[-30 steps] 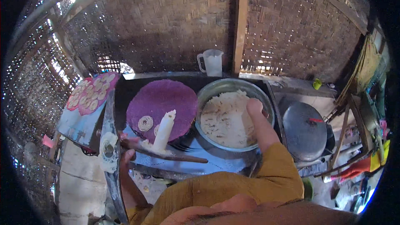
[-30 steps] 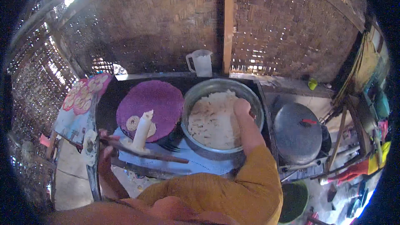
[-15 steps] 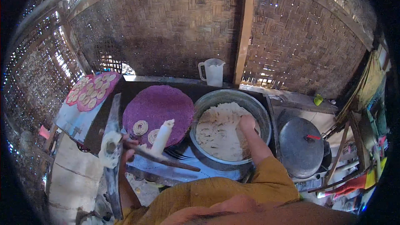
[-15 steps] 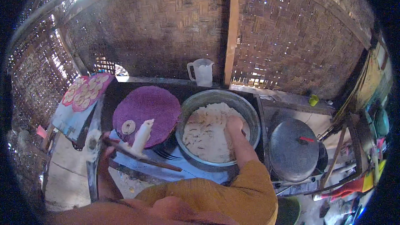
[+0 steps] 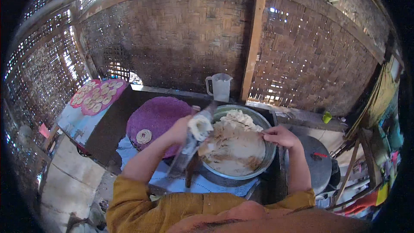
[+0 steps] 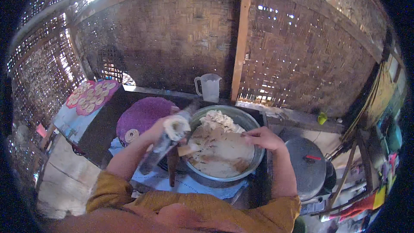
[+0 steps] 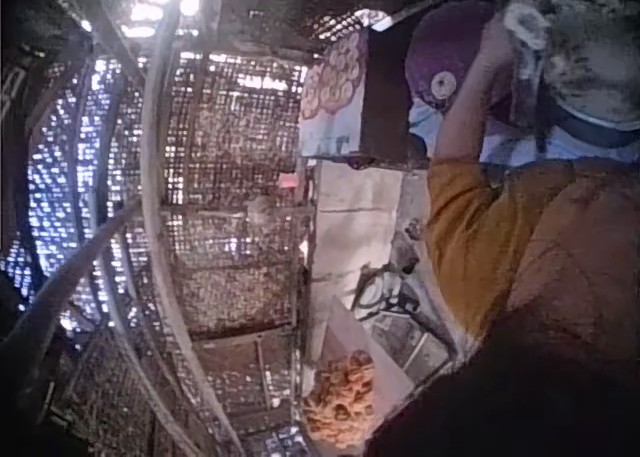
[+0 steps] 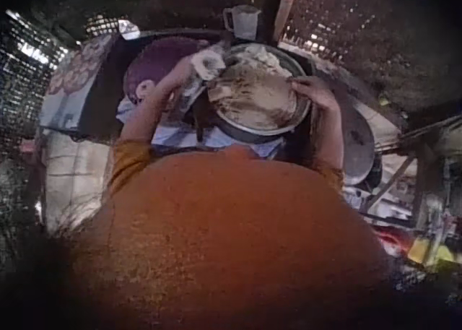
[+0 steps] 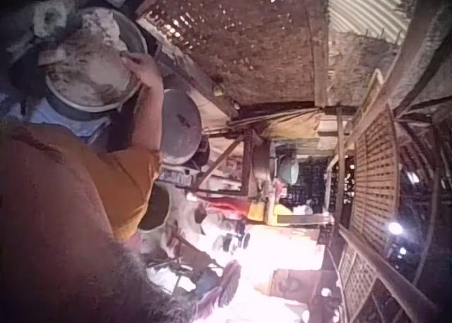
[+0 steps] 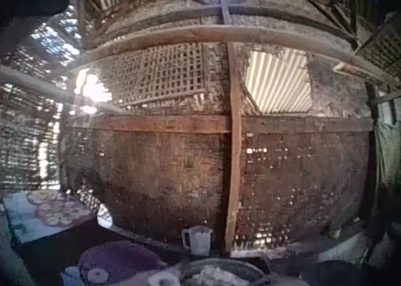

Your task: The person uses a wooden press to squeeze dough into spiral shapes onto a cloth, then refills the press with more dough from a large bowl.

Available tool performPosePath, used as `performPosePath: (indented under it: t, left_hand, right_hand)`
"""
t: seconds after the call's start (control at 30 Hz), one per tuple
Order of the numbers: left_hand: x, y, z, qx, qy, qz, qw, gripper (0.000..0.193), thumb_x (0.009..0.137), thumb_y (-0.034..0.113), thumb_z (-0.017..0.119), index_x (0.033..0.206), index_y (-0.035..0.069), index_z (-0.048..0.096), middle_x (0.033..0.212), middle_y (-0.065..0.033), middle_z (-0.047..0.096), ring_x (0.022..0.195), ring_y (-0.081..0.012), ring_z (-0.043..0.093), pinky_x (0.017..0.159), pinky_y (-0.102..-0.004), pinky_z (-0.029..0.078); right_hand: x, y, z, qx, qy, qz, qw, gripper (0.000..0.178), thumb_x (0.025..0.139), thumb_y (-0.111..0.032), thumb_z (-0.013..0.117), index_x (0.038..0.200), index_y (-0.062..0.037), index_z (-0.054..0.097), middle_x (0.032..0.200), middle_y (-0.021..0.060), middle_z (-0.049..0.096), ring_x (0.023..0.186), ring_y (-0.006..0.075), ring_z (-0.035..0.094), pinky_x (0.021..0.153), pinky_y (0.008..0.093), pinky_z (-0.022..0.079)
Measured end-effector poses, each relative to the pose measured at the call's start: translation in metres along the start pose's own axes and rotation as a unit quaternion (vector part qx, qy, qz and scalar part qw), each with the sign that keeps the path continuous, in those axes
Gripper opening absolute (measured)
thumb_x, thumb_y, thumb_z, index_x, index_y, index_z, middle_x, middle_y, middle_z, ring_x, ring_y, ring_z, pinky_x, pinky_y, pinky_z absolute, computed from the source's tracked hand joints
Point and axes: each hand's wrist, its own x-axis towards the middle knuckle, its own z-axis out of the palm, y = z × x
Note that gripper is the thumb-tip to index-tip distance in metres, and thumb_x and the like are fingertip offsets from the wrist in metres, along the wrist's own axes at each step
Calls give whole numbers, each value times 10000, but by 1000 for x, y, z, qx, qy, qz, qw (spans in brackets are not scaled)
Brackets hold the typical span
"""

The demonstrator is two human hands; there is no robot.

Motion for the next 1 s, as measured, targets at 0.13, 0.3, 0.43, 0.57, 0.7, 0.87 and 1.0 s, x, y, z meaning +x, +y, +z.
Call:
performPosePath:
  t: [0.13,0.3,0.43,0.57,0.7,0.87,1.0]
  left_hand:
    - [26,33,28,43,-85,-94,991,488,726,208,663,1128,16,462,1037,-91,563,919,-150,528,842,-308,415]
    - [31,67,27,157,-132,-20,979,666,620,376,706,1137,42,452,978,-169,582,892,-282,577,798,-349,434]
    - [27,50,38,196,-96,-15,976,520,680,390,558,1108,99,508,1027,-220,540,921,-370,530,798,-425,418]
    - [40,54,41,178,-38,-131,974,491,670,387,560,1076,112,542,1017,-217,549,920,-363,538,786,-418,430]
    - [34,25,37,204,-34,-121,971,477,663,382,565,1047,99,555,986,-214,562,902,-362,546,777,-412,435]
    - [30,7,22,229,-23,-93,969,425,656,326,570,1006,84,568,944,-221,572,853,-372,557,755,-412,442]
    - [41,0,44,203,-10,-64,977,389,660,286,564,982,68,574,915,-222,577,825,-376,562,746,-414,444]
  right_hand:
    - [-14,-17,0,43,-45,-73,995,389,764,-349,609,1000,-39,613,699,-16,576,587,75,481,530,245,395]
    - [-6,-38,-11,-272,60,-266,923,361,723,-334,626,947,-50,626,722,42,596,642,202,549,580,331,422]
    - [-16,-119,21,-517,158,-342,769,263,647,-275,628,856,-114,622,676,33,547,665,221,557,571,348,425]
    - [-2,-109,82,-601,279,-407,628,171,597,-212,627,741,-133,578,605,9,486,615,177,543,541,332,416]
    - [-11,-92,72,-536,288,-472,639,146,587,-193,627,694,-121,560,578,22,497,541,198,535,487,335,411]
    - [-42,-98,25,-434,419,-345,718,153,592,-177,686,675,-117,572,564,46,528,505,233,531,450,357,411]
    - [-32,-92,25,-430,336,-365,754,131,609,-185,676,687,-132,585,598,36,543,546,235,547,479,354,425]
